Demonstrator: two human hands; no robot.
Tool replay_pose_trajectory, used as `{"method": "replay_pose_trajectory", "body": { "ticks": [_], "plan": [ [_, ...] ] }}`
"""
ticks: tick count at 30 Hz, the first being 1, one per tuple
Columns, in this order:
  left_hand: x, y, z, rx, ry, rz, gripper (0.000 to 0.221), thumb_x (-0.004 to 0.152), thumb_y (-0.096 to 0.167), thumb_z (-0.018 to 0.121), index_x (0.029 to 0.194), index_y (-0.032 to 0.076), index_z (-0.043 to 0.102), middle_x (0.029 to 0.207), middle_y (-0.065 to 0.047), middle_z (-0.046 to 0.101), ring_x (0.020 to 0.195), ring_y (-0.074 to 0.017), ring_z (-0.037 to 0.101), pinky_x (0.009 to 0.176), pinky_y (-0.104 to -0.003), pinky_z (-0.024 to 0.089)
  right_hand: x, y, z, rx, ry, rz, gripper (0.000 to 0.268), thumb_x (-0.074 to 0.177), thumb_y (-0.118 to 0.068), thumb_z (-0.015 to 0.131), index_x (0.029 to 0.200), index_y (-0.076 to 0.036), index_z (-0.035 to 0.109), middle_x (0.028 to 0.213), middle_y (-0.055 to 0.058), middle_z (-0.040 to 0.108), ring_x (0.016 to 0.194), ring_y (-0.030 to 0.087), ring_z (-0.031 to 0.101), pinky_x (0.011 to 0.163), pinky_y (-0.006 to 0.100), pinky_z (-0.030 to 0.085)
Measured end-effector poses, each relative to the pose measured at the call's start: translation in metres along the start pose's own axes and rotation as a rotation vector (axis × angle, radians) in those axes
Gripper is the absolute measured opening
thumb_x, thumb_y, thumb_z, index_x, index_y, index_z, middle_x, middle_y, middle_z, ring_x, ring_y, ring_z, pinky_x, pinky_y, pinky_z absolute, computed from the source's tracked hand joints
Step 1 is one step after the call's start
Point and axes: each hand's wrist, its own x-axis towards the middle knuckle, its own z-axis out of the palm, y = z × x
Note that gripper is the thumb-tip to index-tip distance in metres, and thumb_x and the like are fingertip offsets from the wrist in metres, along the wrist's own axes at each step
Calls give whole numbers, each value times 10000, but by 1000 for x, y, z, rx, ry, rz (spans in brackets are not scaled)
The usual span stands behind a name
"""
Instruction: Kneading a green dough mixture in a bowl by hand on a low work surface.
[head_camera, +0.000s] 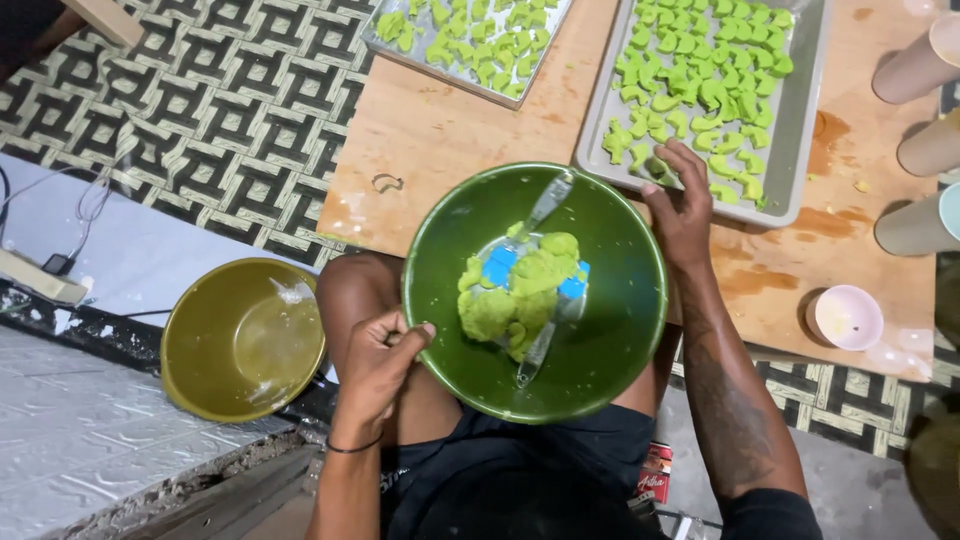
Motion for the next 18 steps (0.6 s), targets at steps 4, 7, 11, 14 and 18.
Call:
{"method": "replay_pose_trajectory", "body": {
  "ticks": [4,7,11,14,18],
  "plan": [
    [-2,-17,7,-10,-45,31,200,805,40,754,648,67,633,578,19,537,576,-60,492,562,-190,409,0,-27,-18,228,25,-30,463,966,-168,645,1386,8,561,1425,160,536,1234,293,603,1066,400,496],
    [-2,-25,2,-1,-238,70,253,891,3,674,681,57,546,644,31,480,600,-79,387,560,-228,334,-5,-73,-32,336,-19,19,123,997,-42,613,1108,-63,662,1129,82,679,1001,186,652,1005,358,617],
    [-1,-23,16,177,-248,-8,194,870,125,719,726,31,629,625,1,549,563,-105,450,538,-264,375,-10,-145,-13,-5,-503,31,185,883,-7,680,1059,-62,689,1263,100,674,1150,209,645,1101,364,516],
    [4,-39,32,142,-242,36,262,852,141,717,677,37,553,627,-11,539,557,-116,442,538,-280,392,-11,-173,15,-347,-744,94,362,791,-114,759,1145,-43,724,1350,124,656,1211,279,630,1082,416,469],
    [18,-54,56,169,-169,151,353,788,205,727,590,52,479,530,-7,485,478,-138,371,478,-320,360,-10,-152,28,-644,-841,91,545,771,-240,773,1289,-93,689,1487,118,564,1336,339,506,1107,465,400]
  ]
}}
